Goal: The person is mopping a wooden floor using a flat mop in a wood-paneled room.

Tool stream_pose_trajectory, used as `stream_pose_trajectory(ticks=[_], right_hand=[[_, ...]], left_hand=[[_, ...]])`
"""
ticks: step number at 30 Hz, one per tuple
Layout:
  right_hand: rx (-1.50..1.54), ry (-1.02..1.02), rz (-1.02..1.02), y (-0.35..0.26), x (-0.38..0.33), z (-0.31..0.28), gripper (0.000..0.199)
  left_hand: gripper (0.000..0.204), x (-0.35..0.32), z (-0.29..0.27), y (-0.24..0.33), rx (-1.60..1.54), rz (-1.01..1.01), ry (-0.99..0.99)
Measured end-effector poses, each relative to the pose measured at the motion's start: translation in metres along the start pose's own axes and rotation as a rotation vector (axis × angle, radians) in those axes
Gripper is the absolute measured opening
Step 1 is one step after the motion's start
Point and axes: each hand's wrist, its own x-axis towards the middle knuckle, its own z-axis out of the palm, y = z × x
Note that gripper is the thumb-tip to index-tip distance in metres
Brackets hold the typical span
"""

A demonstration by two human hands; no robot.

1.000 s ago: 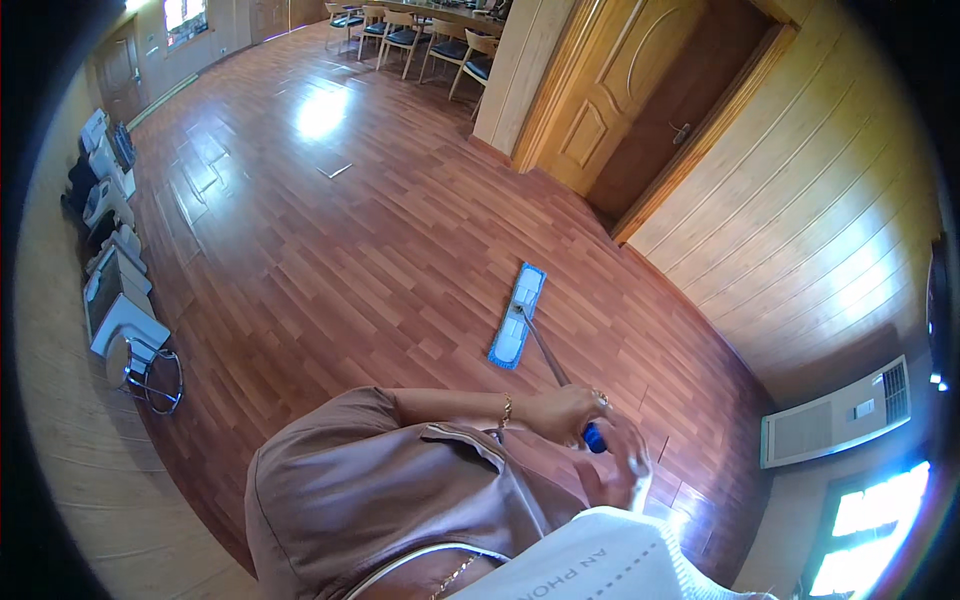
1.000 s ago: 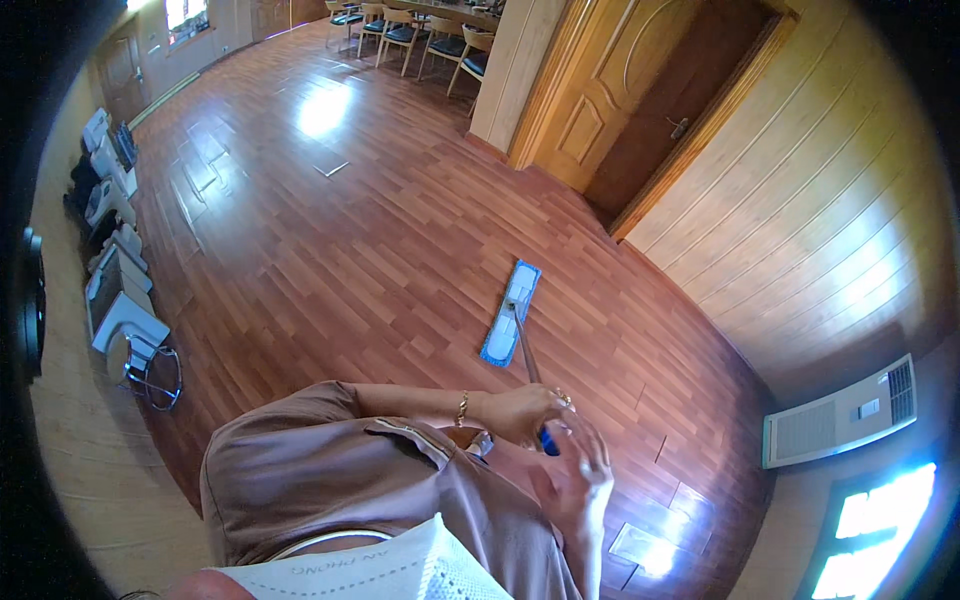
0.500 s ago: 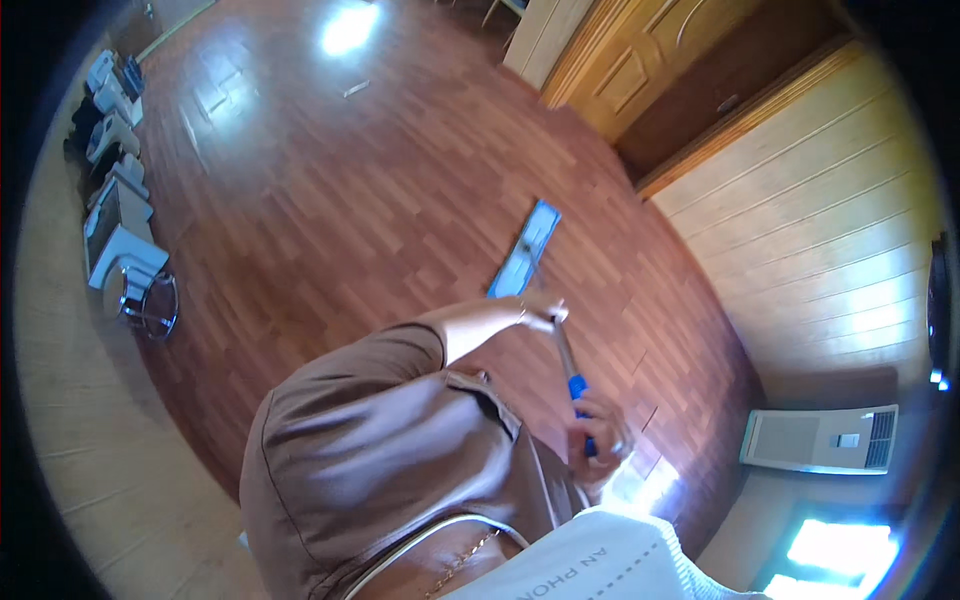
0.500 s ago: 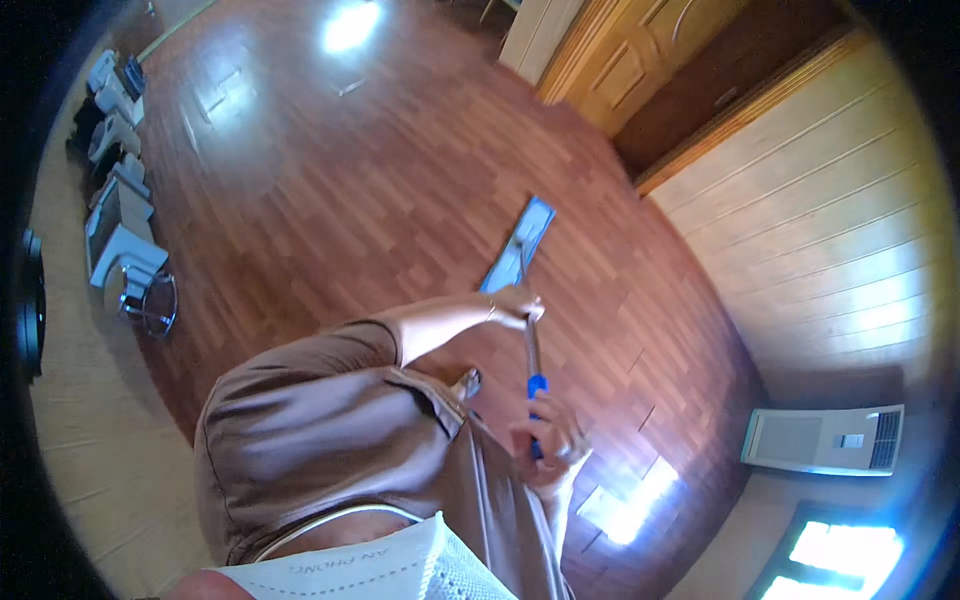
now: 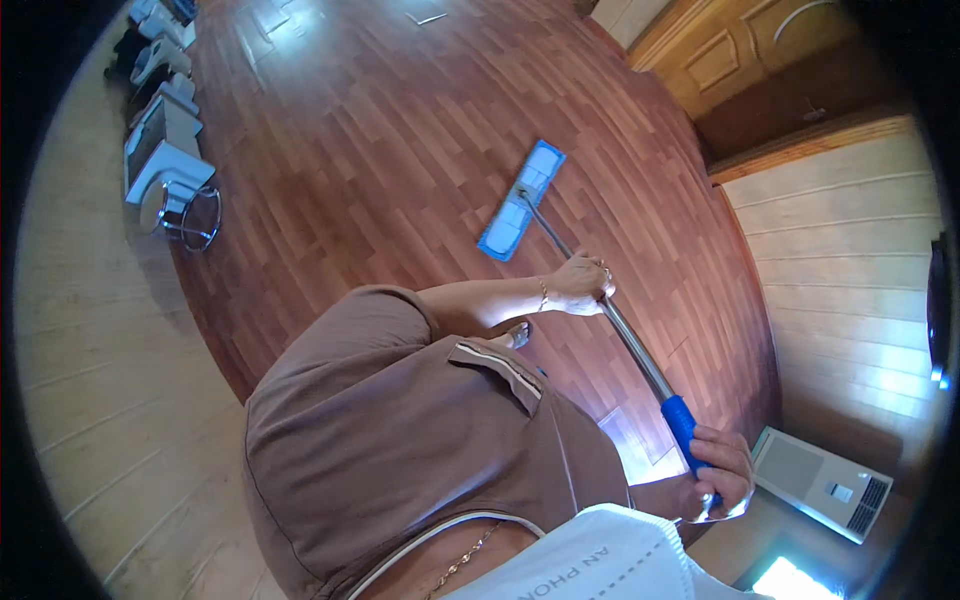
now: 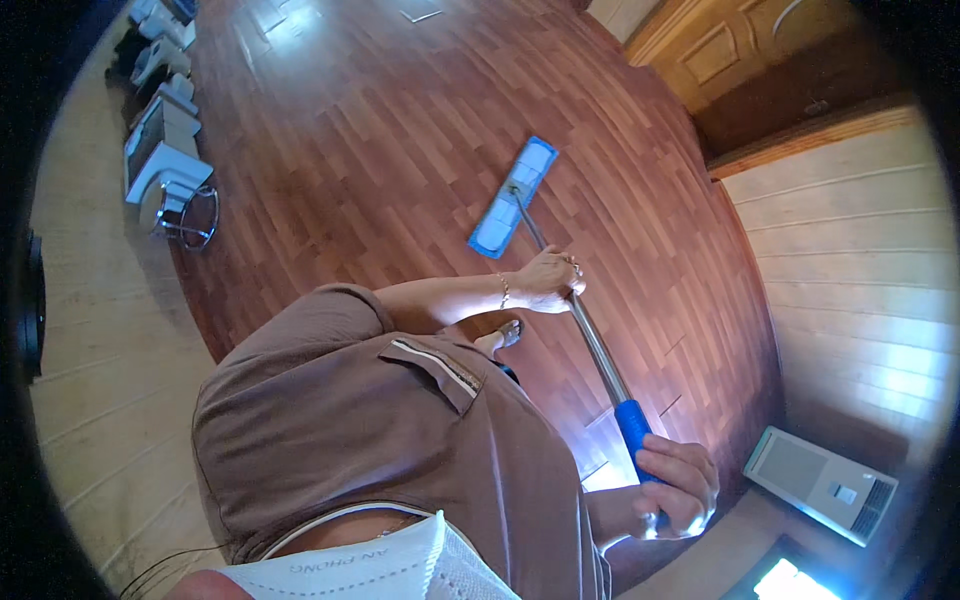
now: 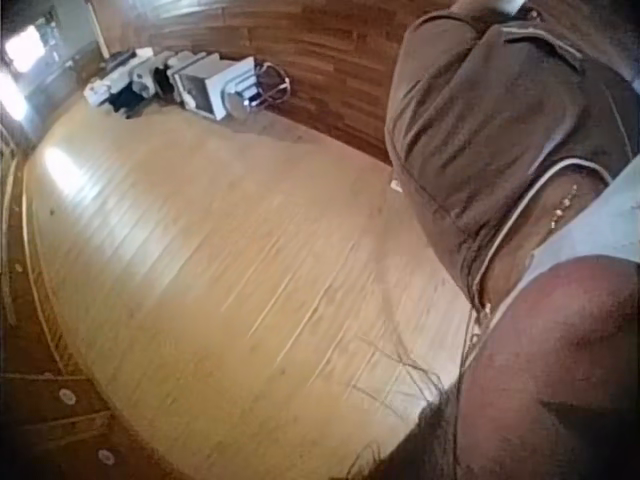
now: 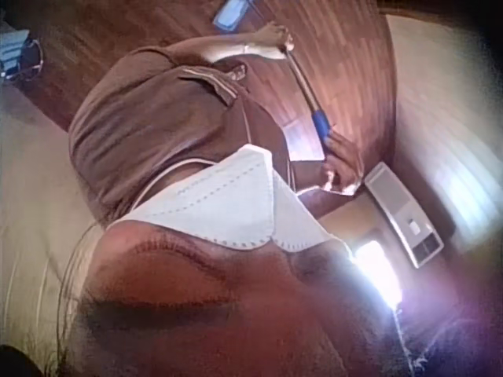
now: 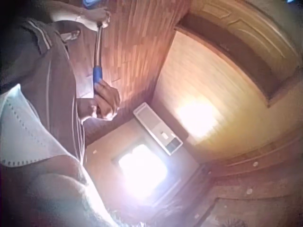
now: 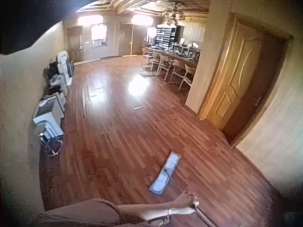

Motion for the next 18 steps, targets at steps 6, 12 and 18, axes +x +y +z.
stream_pose_trajectory(ticks=[6, 12, 18], right_hand=[[0.409, -0.311, -0.142, 0.027, 0.035, 0.006, 0.031], [0.947, -0.571, -0.191, 0.033, 0.054, 0.107, 0.031], [1.263, -0.707, 0.128, -0.009, 0.011, 0.232, 0.009]], left_hand=[[0.019, -0.078, -0.056, -0.009, 0.135, -0.215, 0.104], [0.023, -0.200, -0.131, -0.025, 0.168, -0.450, 0.241], [0.023, -0.355, -0.154, -0.054, 0.315, -0.802, 0.287]])
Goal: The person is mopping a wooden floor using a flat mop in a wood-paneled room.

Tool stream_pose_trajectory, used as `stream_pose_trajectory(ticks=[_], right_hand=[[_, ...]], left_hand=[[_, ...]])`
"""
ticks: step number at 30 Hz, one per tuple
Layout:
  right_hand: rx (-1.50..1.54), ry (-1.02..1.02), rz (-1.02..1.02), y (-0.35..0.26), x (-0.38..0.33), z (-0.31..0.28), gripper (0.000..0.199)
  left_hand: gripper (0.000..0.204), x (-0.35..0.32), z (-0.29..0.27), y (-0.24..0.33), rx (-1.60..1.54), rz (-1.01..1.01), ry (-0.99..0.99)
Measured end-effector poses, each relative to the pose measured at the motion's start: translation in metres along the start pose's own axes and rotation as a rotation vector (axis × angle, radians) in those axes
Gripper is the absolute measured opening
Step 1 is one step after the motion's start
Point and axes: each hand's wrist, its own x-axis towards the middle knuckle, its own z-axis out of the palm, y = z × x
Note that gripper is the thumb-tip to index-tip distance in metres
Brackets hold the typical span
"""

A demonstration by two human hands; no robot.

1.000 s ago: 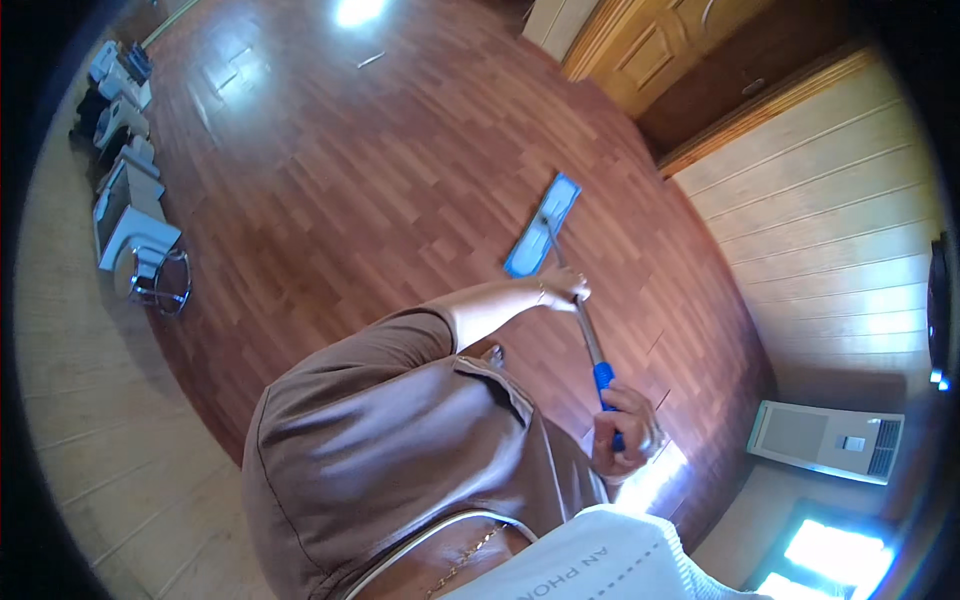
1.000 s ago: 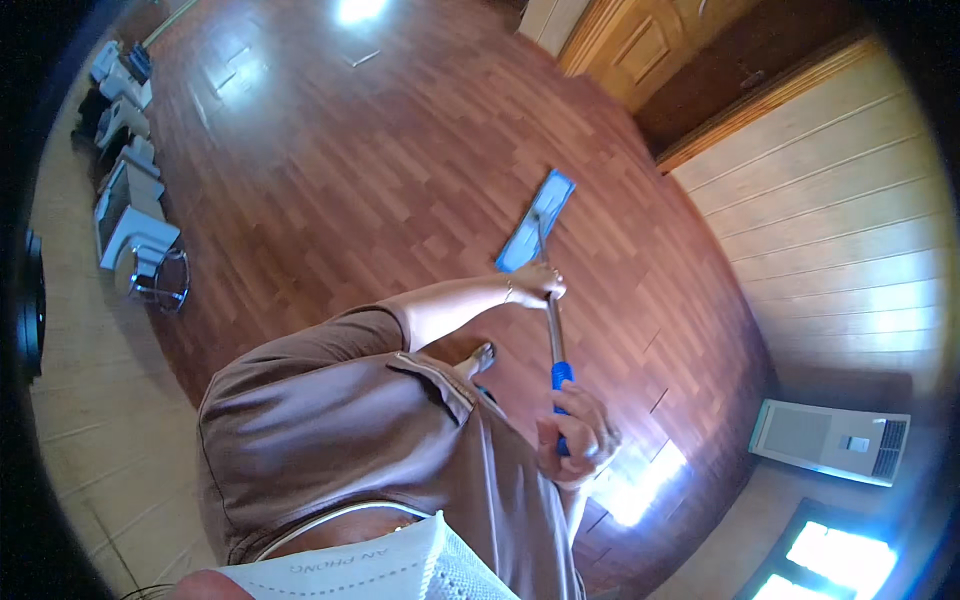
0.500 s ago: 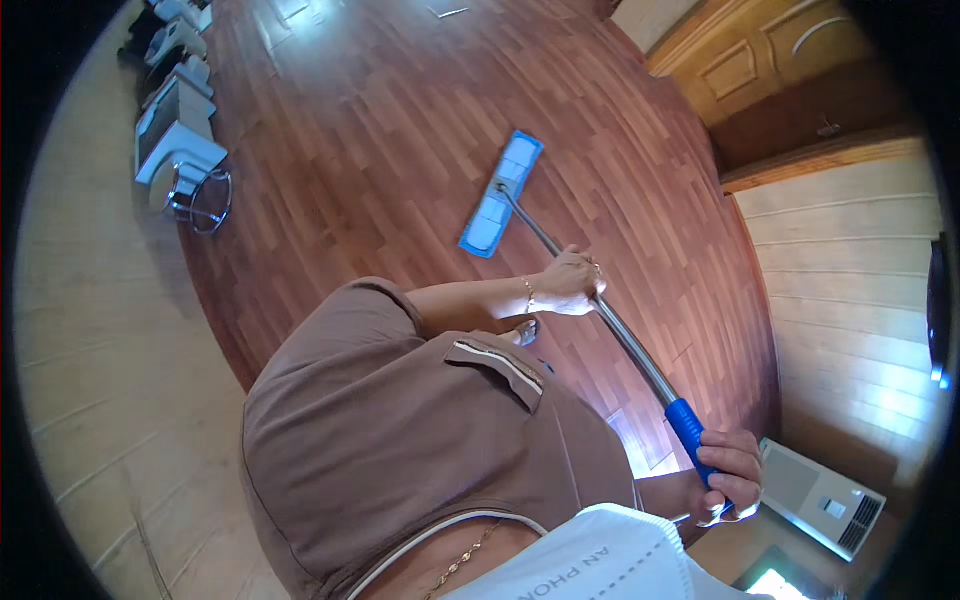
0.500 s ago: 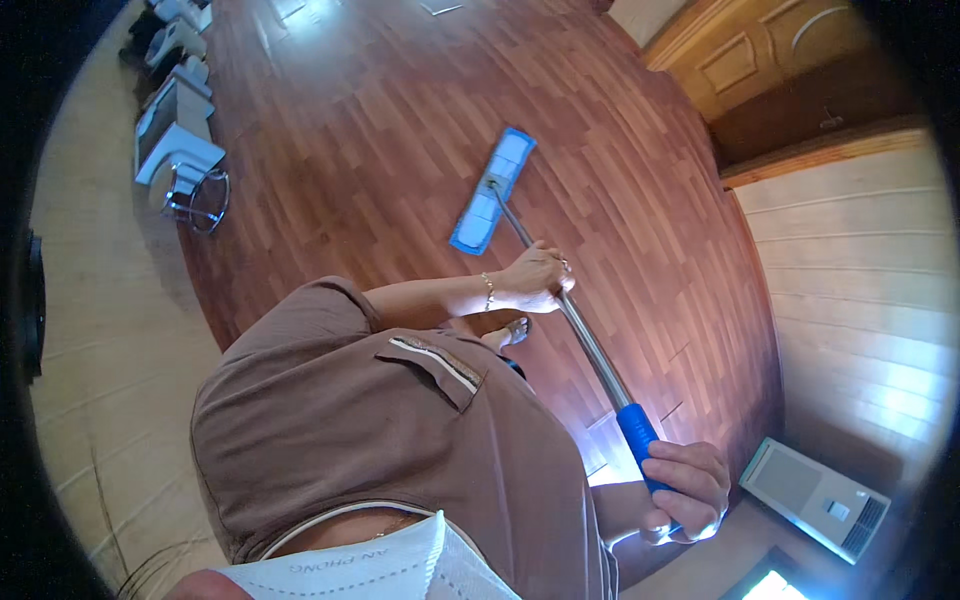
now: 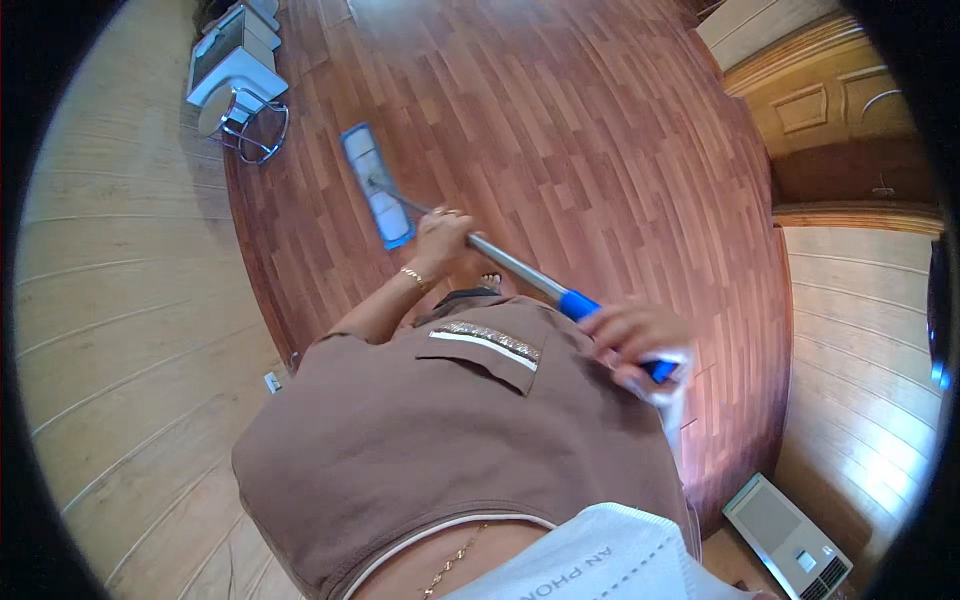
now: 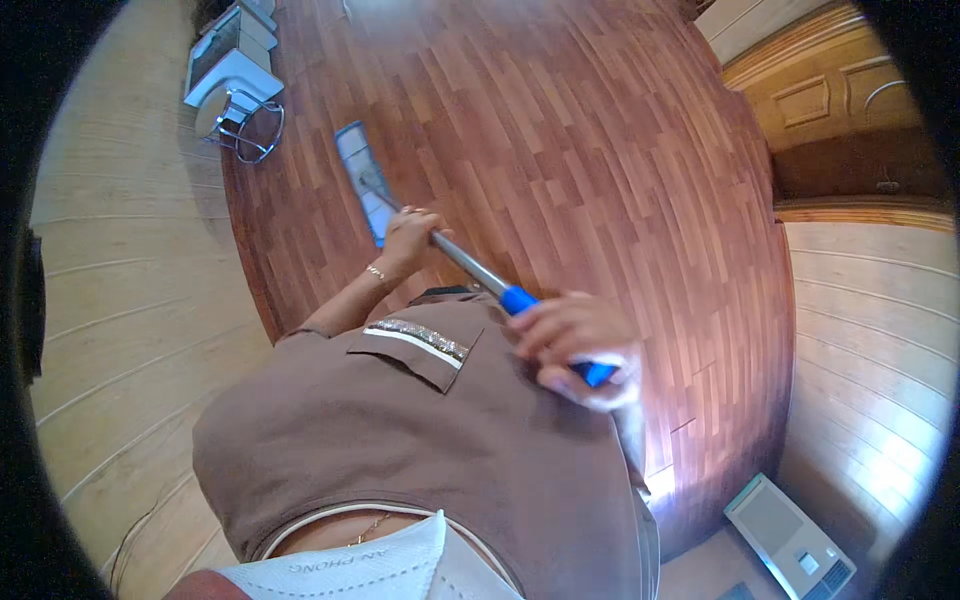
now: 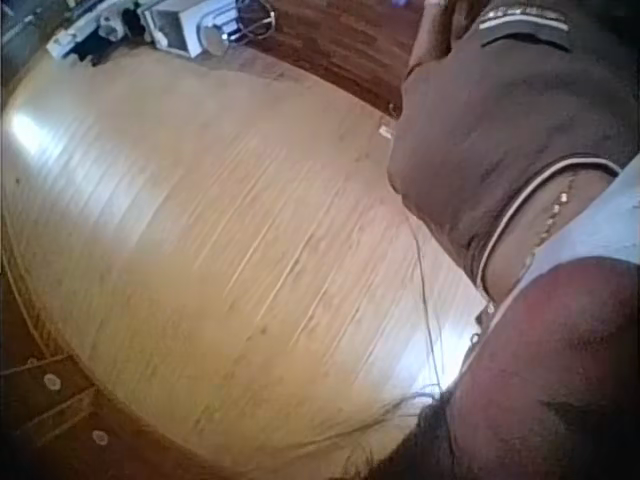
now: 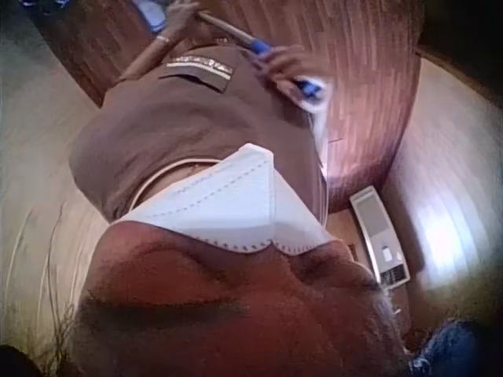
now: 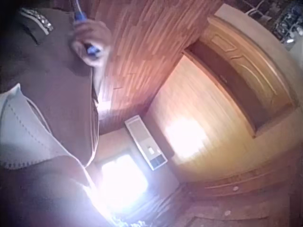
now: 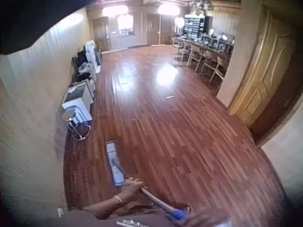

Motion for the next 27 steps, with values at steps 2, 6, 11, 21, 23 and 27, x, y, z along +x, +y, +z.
stream_pose_trajectory(ticks=[2, 6, 11, 21, 23, 27], right_hand=[[0.085, 0.073, 0.166, 0.013, 0.009, 0.022, 0.008], [0.108, 0.034, 0.317, 0.034, 0.009, 0.037, 0.010], [0.048, 0.123, 0.325, 0.016, -0.005, 0.032, 0.011], [-0.309, 0.407, 0.087, -0.136, -0.087, -0.007, 0.021], [-0.459, 0.228, 0.128, -0.161, -0.107, -0.017, 0.032], [-0.745, 0.406, 0.235, -0.202, -0.139, 0.021, 0.036]], left_hand=[[0.025, -0.021, 0.002, -0.024, 0.091, -0.117, 0.031], [0.025, -0.045, 0.010, -0.058, 0.194, -0.295, 0.043], [0.026, -0.036, 0.021, -0.041, 0.184, -0.256, 0.024], [0.014, 0.054, 0.073, 0.136, -0.280, 0.332, -0.233], [0.009, 0.060, 0.084, 0.165, -0.329, 0.431, -0.345], [0.018, 0.092, 0.124, 0.246, -0.402, 0.741, -0.595]])
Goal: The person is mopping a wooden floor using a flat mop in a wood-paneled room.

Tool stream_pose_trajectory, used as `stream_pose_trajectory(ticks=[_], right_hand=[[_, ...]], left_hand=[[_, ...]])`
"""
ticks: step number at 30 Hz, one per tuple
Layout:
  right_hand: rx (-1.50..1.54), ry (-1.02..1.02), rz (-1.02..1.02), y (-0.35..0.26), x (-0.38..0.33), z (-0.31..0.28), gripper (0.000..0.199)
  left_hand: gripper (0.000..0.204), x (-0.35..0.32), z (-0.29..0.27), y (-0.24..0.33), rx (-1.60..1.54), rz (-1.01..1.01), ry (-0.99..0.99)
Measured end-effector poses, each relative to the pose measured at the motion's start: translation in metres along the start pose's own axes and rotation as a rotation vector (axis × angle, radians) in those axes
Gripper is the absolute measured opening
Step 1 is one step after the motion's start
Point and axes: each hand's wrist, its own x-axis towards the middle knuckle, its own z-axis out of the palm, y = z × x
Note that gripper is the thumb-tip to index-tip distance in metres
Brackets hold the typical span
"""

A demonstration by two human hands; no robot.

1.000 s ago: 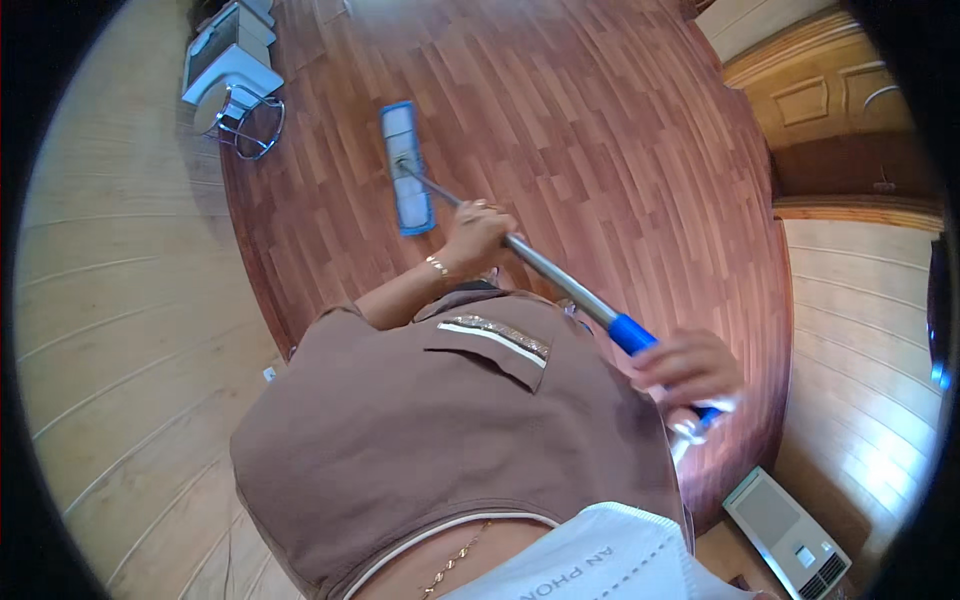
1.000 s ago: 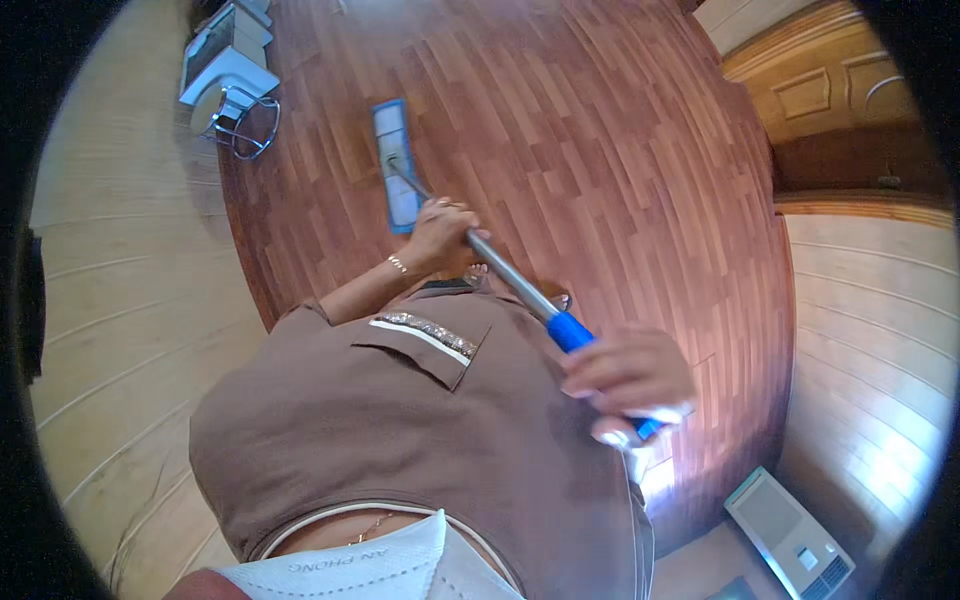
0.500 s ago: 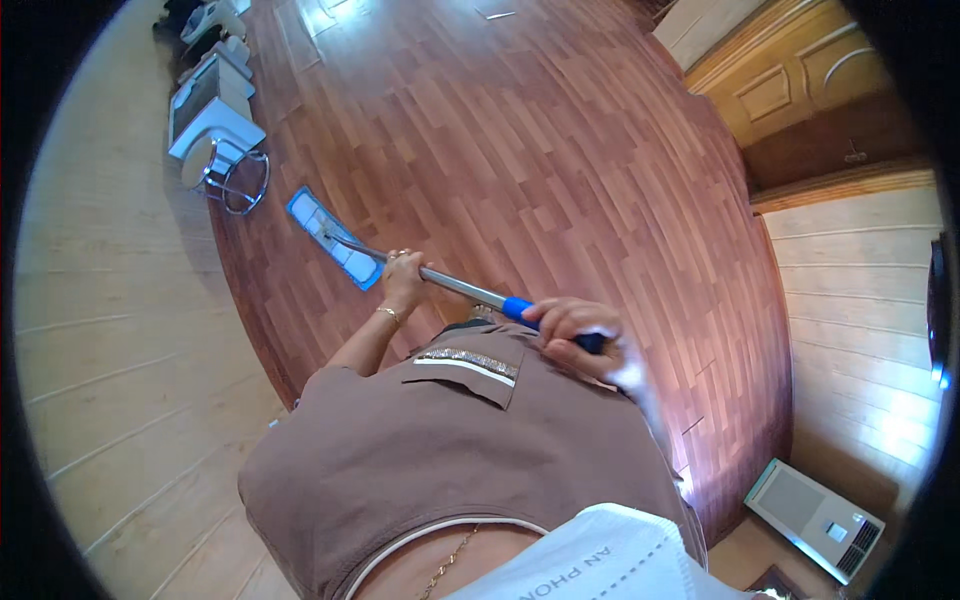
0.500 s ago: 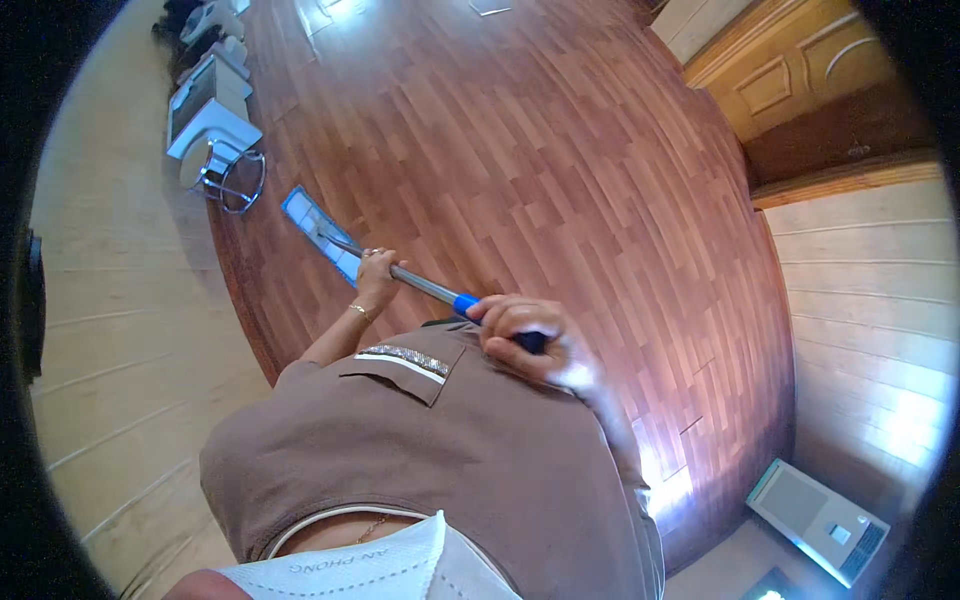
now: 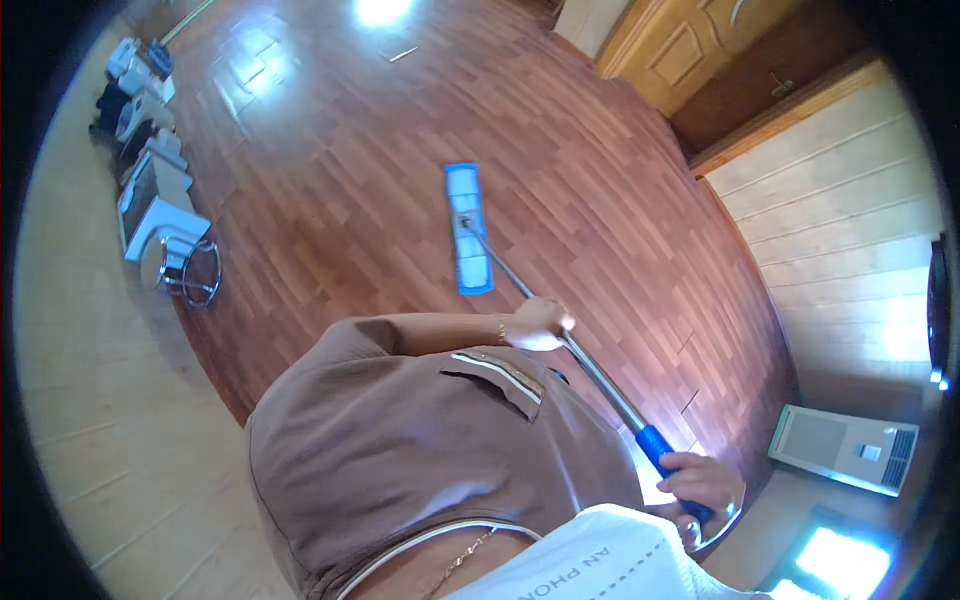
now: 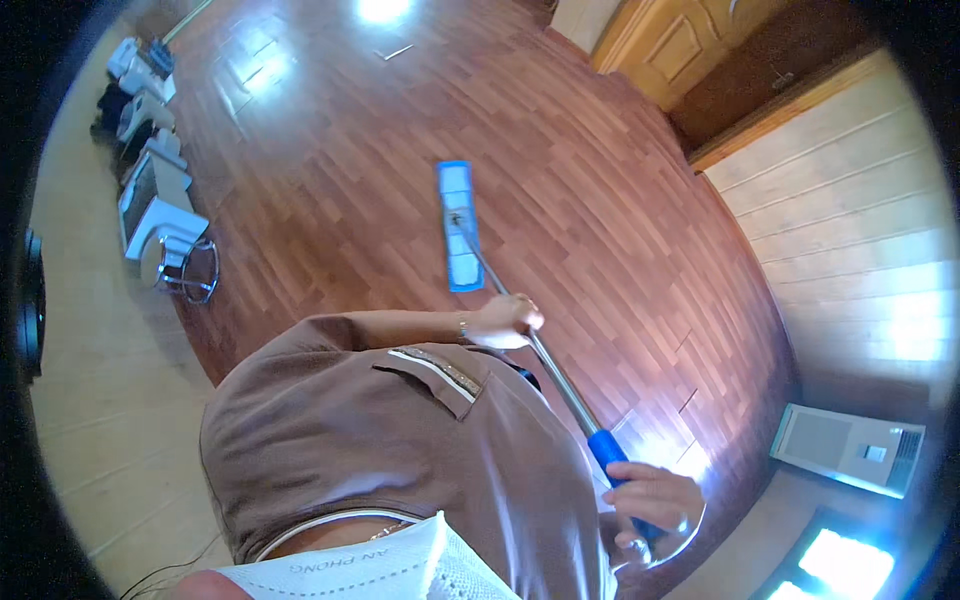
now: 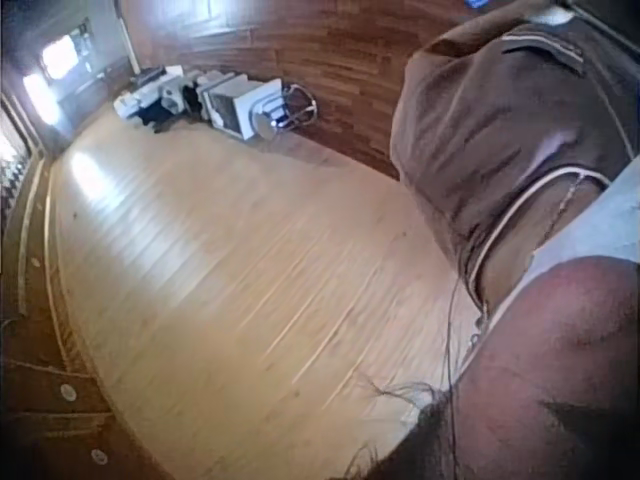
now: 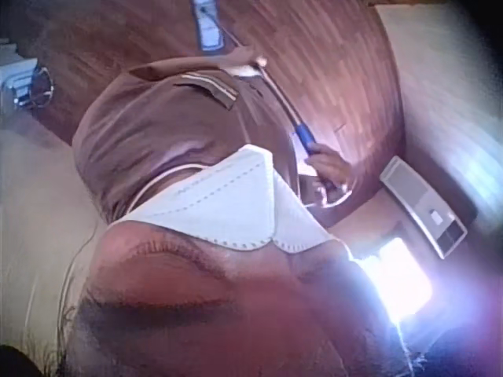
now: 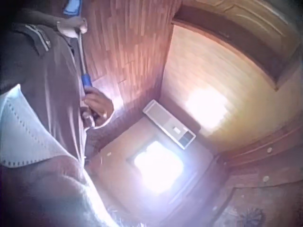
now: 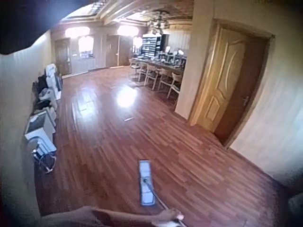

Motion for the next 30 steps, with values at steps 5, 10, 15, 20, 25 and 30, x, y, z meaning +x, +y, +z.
stream_pose_trajectory(ticks=[5, 10, 15, 20, 25, 30], right_hand=[[-0.385, 0.229, 0.442, -0.037, -0.031, 0.010, 0.035], [-0.355, 0.058, 0.534, -0.007, -0.128, -0.017, 0.025], [-0.184, 0.096, 0.217, 0.026, -0.127, -0.030, 0.016], [-0.200, 0.390, 0.333, 0.055, -0.108, -0.025, 0.019], [-0.363, 0.630, 0.231, 0.121, -0.051, -0.027, 0.033], [-0.347, 0.597, 0.151, 0.193, 0.023, -0.024, 0.018]], left_hand=[[0.023, 0.090, 0.055, 0.017, -0.021, 0.354, -0.193], [0.028, 0.160, 0.145, 0.040, -0.155, 0.666, -0.222], [0.017, 0.197, 0.182, 0.052, 0.016, 0.609, -0.224], [0.011, 0.229, 0.157, 0.041, 0.051, 0.487, -0.301], [0.011, 0.269, 0.137, -0.026, 0.112, 0.484, -0.083], [0.008, 0.295, 0.066, -0.113, 0.245, 0.345, -0.029]])
